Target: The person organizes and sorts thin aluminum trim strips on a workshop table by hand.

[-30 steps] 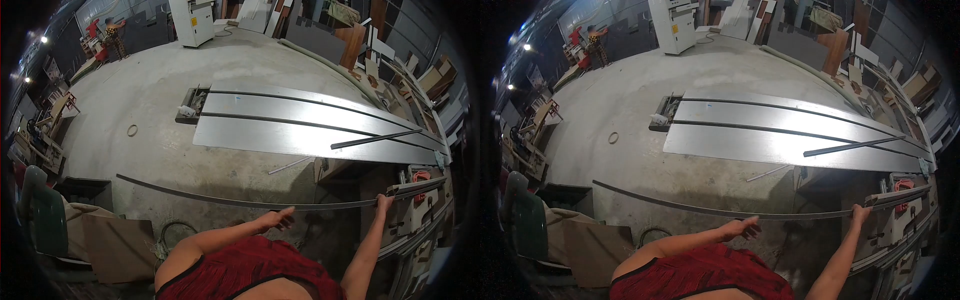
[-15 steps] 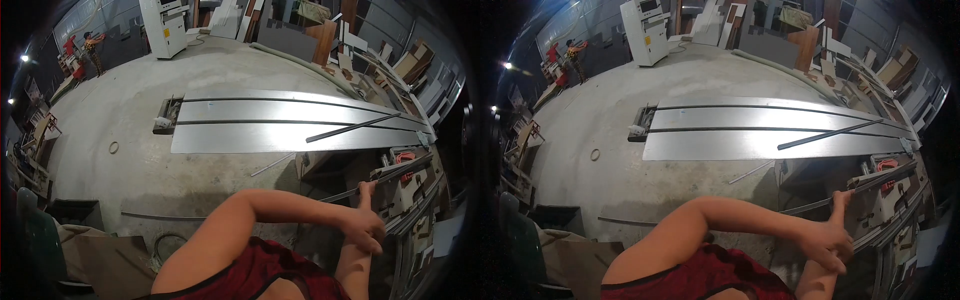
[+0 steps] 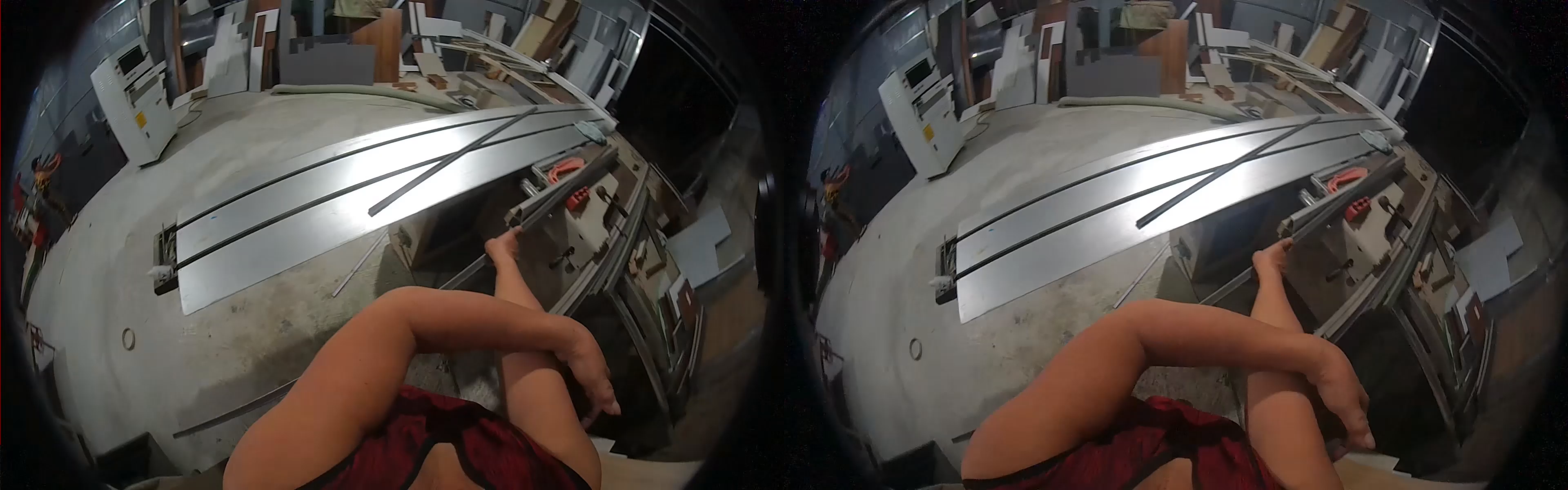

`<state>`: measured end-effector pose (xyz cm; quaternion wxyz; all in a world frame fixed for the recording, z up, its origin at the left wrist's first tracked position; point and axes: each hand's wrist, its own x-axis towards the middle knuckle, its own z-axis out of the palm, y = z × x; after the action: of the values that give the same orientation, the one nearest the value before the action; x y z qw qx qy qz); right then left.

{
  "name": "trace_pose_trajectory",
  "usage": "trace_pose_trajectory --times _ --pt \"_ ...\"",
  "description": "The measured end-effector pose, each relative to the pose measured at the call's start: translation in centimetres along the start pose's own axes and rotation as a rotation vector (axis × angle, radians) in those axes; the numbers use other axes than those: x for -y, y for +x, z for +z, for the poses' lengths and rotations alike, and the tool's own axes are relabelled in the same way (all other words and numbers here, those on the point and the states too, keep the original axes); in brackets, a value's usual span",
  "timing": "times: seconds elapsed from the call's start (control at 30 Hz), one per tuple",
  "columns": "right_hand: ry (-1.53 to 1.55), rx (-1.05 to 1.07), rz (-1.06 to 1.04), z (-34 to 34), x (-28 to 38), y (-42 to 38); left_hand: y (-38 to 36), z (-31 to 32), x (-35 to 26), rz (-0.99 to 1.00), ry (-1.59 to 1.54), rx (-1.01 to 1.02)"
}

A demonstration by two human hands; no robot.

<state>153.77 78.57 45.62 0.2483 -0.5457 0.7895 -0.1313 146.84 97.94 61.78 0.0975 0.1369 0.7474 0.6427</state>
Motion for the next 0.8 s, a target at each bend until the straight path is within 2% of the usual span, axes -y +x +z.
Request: trace_pose_trajectory --times 0.03,0.07,0.17,0.3,0.37,0.53,0.6,0.67,0.77,0.8 --pt "0.01 0.019 0.006 -0.5 0.2 -0.6 0.0 -0.4 0.0 -0.016 0.008 0.036" --pt "-0.013 0.011 0.005 -0.7 0.3 -1.1 -0.5 -0.1 -0.8 -0.127 -0.018 -0.093" --pt "-0.065 -0.013 -0.015 -1.0 0.3 -1.3 0.2 -1.6 0.7 -0.156 -0.103 -0.064" --pt "-0.071 -0.022 -0.044 -0.7 0.1 -0.9 2.0 -2.0 1.7 -0.023 -0.199 0.12" --pt "-0.064 -0.024 -0.044 -0.8 0.1 -1.0 1.6 -0.5 0.3 0.051 -0.279 0.222" --pt "-0.065 0.002 -0.015 -0.9 0.3 -1.3 1.1 -0.3 0.6 -0.126 -0.152 -0.062" --pt "-0.047 0.017 -0.016 -1.6 0.5 -2.0 1.5 -1.2 1.7 -0.188 -0.137 -0.097" --pt "-0.059 0.004 -0.035 -1.3 0.3 -1.6 1.7 -2.0 2.0 -0.225 -0.167 -0.03" --pt "-0.051 0.003 -0.046 -0.7 -0.1 -0.9 1.4 -1.7 1.8 -0.174 -0.296 0.096" --pt "-0.044 0.004 -0.047 -0.6 -0.2 -0.7 1.2 -1.4 1.6 -0.15 -0.263 0.079"
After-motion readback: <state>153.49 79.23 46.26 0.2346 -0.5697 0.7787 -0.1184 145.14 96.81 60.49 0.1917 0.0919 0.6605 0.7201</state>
